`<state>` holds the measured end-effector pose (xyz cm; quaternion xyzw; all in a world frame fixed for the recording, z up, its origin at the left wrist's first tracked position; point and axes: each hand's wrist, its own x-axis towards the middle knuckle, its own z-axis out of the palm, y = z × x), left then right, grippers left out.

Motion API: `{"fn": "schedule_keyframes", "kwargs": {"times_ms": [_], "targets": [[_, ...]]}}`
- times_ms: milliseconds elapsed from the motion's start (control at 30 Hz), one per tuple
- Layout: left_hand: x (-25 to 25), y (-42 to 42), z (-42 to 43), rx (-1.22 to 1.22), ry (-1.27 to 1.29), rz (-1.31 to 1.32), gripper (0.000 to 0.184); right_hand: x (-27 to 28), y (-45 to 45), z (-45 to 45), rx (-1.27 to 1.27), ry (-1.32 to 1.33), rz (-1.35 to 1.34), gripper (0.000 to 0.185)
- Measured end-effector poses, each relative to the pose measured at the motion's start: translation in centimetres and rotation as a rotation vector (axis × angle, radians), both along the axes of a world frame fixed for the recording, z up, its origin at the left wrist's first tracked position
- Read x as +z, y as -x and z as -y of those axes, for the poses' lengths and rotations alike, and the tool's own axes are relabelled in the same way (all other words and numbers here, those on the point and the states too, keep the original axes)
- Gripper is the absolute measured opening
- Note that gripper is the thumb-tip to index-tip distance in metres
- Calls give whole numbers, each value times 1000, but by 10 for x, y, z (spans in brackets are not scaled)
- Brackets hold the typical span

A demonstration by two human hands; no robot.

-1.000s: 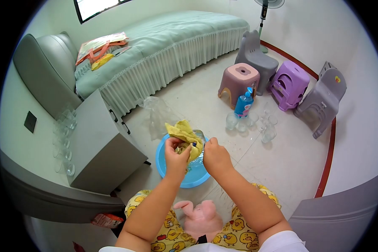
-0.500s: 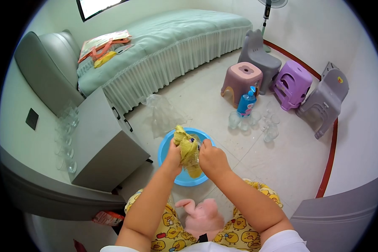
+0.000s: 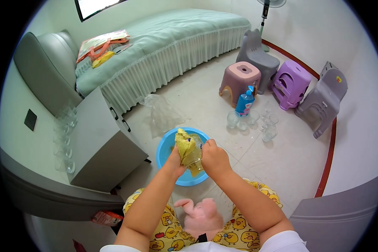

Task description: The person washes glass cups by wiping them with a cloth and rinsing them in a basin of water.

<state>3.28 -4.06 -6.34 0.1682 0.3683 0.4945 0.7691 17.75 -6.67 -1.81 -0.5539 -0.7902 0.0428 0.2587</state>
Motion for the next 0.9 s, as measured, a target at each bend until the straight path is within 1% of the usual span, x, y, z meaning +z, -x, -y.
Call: {"fn": "schedule_keyframes", "kwargs": {"times_ms": [133, 233, 300, 433, 500, 533, 600, 633, 667, 700, 733, 800, 833, 900], "targets": [[13, -7, 10, -3, 33, 12, 33, -3, -3, -6, -37, -10, 42, 7], [19, -13, 17, -33, 28, 73, 33, -4, -6, -12, -59, -4, 37, 9], [25, -17, 23, -50, 39, 113, 25, -4, -7, -15, -120, 11, -61, 4], [24, -18, 29, -15, 22, 122, 25, -3, -4, -15, -145, 60, -110, 6], [22, -19, 31, 39, -1, 196, 26, -5, -2, -15, -127, 22, -187, 10], [23, -20, 32, 40, -1, 198, 26, -6, 0, -15, -125, 23, -185, 10], [26, -22, 31, 133, -84, 199, 28, -6, 4, -15, -123, -18, -299, 13], [22, -21, 29, 138, -84, 200, 28, -6, 5, -15, -118, -16, -297, 13], [15, -18, 25, 162, -117, 162, 30, -3, 7, -15, -116, -27, -347, 14], [17, -17, 23, 176, -148, 118, 31, -1, 7, -14, -123, -38, -401, 15], [21, -16, 21, 179, -149, 120, 31, 1, 7, -13, -119, -39, -399, 15], [34, -12, 18, 144, -385, -165, 35, 4, 7, -8, -101, -17, -453, 24], [39, -12, 19, 144, -385, -163, 35, 7, 6, -6, -102, -18, -451, 24], [43, -12, 19, 168, -363, -138, 39, 12, 2, -5, -29, 160, -430, 39]]}}
